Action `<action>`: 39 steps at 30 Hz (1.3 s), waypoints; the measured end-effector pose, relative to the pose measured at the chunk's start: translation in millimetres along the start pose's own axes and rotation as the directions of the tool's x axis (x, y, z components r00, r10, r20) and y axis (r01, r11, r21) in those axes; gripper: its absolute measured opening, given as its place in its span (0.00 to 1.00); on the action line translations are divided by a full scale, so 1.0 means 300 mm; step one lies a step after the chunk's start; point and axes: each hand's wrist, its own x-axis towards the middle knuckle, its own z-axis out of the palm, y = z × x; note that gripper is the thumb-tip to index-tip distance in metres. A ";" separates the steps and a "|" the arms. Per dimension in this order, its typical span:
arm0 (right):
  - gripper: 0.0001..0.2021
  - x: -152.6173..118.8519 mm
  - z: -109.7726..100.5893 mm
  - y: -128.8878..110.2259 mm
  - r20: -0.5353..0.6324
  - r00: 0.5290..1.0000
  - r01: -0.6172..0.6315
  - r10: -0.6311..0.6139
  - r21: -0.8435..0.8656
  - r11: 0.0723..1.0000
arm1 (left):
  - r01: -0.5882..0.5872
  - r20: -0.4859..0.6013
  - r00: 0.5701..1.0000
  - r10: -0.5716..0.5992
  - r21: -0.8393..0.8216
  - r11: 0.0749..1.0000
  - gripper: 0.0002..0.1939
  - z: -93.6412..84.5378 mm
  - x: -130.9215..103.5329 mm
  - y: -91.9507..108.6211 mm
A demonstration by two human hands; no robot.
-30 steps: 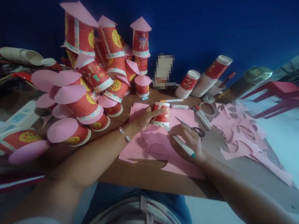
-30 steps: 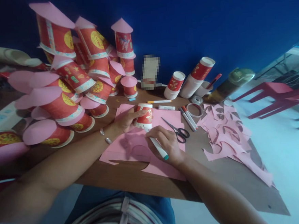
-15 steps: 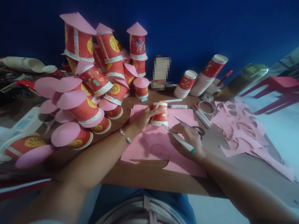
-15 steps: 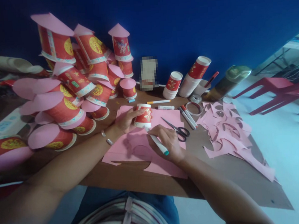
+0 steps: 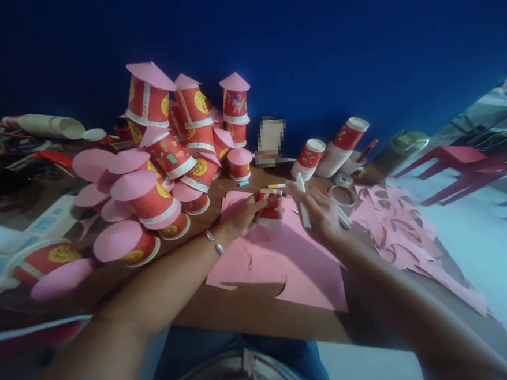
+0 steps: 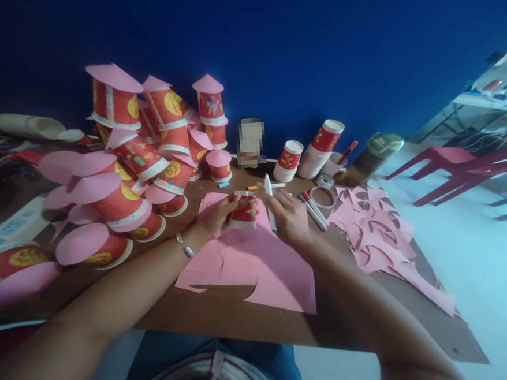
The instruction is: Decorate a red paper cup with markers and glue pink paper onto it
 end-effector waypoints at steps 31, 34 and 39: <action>0.19 0.221 0.094 0.234 0.103 0.990 -0.052 0.096 -0.371 0.927 | 0.104 0.009 0.995 -0.103 -0.121 0.987 0.24 0.012 0.001 0.028; 0.17 0.142 0.026 0.104 -0.088 0.993 -0.093 0.080 -0.164 0.982 | 0.097 0.022 0.995 -0.094 -0.147 0.984 0.24 0.007 0.010 0.017; 0.15 0.039 -0.054 -0.085 -0.064 0.994 -0.083 0.092 0.134 0.988 | 0.009 -0.027 1.000 -0.013 -0.131 0.991 0.17 -0.002 0.022 -0.006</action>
